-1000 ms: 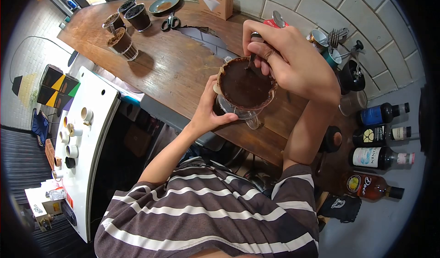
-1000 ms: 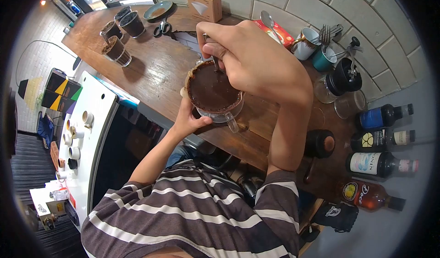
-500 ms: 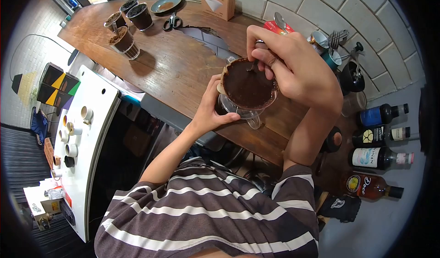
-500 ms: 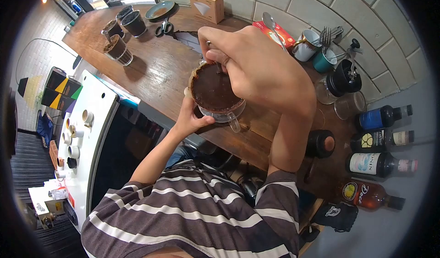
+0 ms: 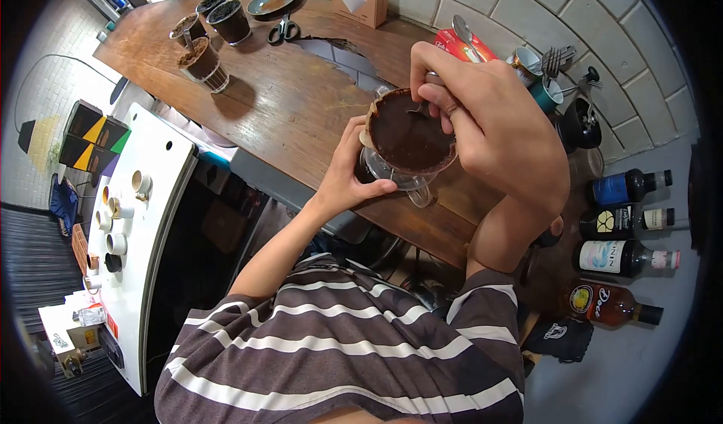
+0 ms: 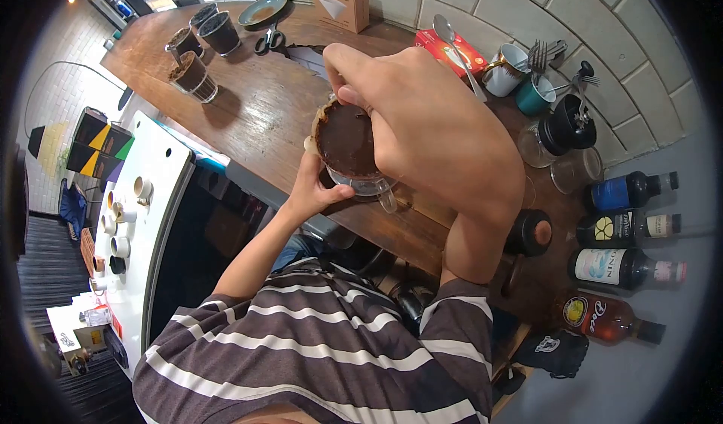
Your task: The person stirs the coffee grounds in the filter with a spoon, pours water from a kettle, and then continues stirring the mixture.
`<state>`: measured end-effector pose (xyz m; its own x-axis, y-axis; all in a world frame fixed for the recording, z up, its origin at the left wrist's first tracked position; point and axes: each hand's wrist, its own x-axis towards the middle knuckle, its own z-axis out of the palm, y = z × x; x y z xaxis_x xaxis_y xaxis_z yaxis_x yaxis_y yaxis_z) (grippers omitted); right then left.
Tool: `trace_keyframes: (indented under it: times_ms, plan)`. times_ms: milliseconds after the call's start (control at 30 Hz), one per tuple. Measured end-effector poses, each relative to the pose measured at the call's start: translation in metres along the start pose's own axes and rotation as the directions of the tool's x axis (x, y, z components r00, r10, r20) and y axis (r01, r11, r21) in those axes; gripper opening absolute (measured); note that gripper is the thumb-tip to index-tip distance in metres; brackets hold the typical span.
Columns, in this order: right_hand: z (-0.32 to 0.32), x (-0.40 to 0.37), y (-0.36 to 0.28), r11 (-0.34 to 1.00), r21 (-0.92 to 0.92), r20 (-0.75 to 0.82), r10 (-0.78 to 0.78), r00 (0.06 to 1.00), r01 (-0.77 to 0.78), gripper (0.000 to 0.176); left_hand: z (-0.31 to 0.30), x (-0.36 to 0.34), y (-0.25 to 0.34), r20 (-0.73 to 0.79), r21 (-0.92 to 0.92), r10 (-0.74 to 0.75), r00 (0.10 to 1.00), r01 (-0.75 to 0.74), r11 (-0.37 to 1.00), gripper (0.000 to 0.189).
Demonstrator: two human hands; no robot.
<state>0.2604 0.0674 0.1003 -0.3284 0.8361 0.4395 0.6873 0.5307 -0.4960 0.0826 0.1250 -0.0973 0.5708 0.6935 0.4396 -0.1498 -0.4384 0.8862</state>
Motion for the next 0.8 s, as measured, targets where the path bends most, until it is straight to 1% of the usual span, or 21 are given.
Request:
trace_keyframes:
  times_ms: [67,200,267,300,367,400,467,500,567,600,700,767,800]
  plan:
    - [0.001,-0.001,-0.004,1.000,0.005,-0.018,0.022,1.000,-0.022,0.007,0.001,0.000,-0.002,-0.005,-0.004,0.034,0.999,-0.034,0.999,0.087]
    - [0.003,-0.001,-0.006,1.000,-0.014,-0.041,0.027,0.999,-0.028,0.004,0.000,0.001,-0.002,-0.010,0.010,0.044,0.999,-0.044,0.999,0.085]
    - [0.009,-0.003,0.002,0.986,-0.129,-0.138,-0.124,0.983,0.106,0.002,0.002,0.001,-0.002,-0.024,-0.052,0.019,1.000,-0.020,0.998,0.084]
    - [0.007,-0.004,0.001,0.986,-0.131,-0.137,-0.126,0.983,0.108,0.002,0.002,0.001,-0.003,-0.026,-0.053,0.021,0.999,-0.022,0.998,0.084]
    - [0.004,-0.005,-0.003,0.988,-0.150,-0.134,-0.060,0.989,0.040,0.003,0.000,0.001,-0.004,0.004,-0.038,0.024,1.000,-0.024,0.999,0.085]
    - [0.001,-0.005,-0.002,0.988,-0.152,-0.133,-0.062,0.989,0.042,0.003,0.000,0.002,-0.003,0.002,-0.038,0.026,1.000,-0.026,0.999,0.085]
    - [-0.004,-0.003,0.001,0.996,-0.092,-0.066,-0.026,0.997,0.020,0.003,0.000,0.002,0.000,0.009,-0.004,0.018,1.000,-0.018,1.000,0.088]
    - [-0.004,-0.002,0.003,0.995,-0.094,-0.067,-0.028,0.997,0.022,0.003,0.000,0.003,0.000,0.009,-0.003,0.021,1.000,-0.021,1.000,0.088]
    - [-0.004,-0.001,0.006,0.996,-0.092,-0.032,0.015,0.999,-0.018,0.005,0.001,0.005,-0.001,-0.021,0.061,0.103,0.994,-0.101,0.993,0.089]
    - [-0.003,0.001,0.007,0.995,-0.094,-0.034,0.013,0.999,-0.016,0.005,0.002,0.005,-0.002,-0.020,0.062,0.106,0.994,-0.104,0.993,0.089]
    - [0.000,0.003,0.008,0.994,-0.103,-0.042,0.015,0.999,-0.020,0.006,0.002,0.004,-0.002,-0.037,0.063,0.088,0.995,-0.086,0.994,0.090]
    - [0.000,0.003,0.008,0.995,-0.096,-0.031,0.018,0.999,-0.021,0.005,0.001,0.003,0.001,0.004,0.037,0.031,1.000,-0.031,0.999,0.088]
    - [0.001,0.002,0.008,0.995,-0.097,-0.031,0.018,0.999,-0.021,0.005,0.001,0.003,0.002,0.004,0.037,0.031,1.000,-0.031,0.999,0.088]
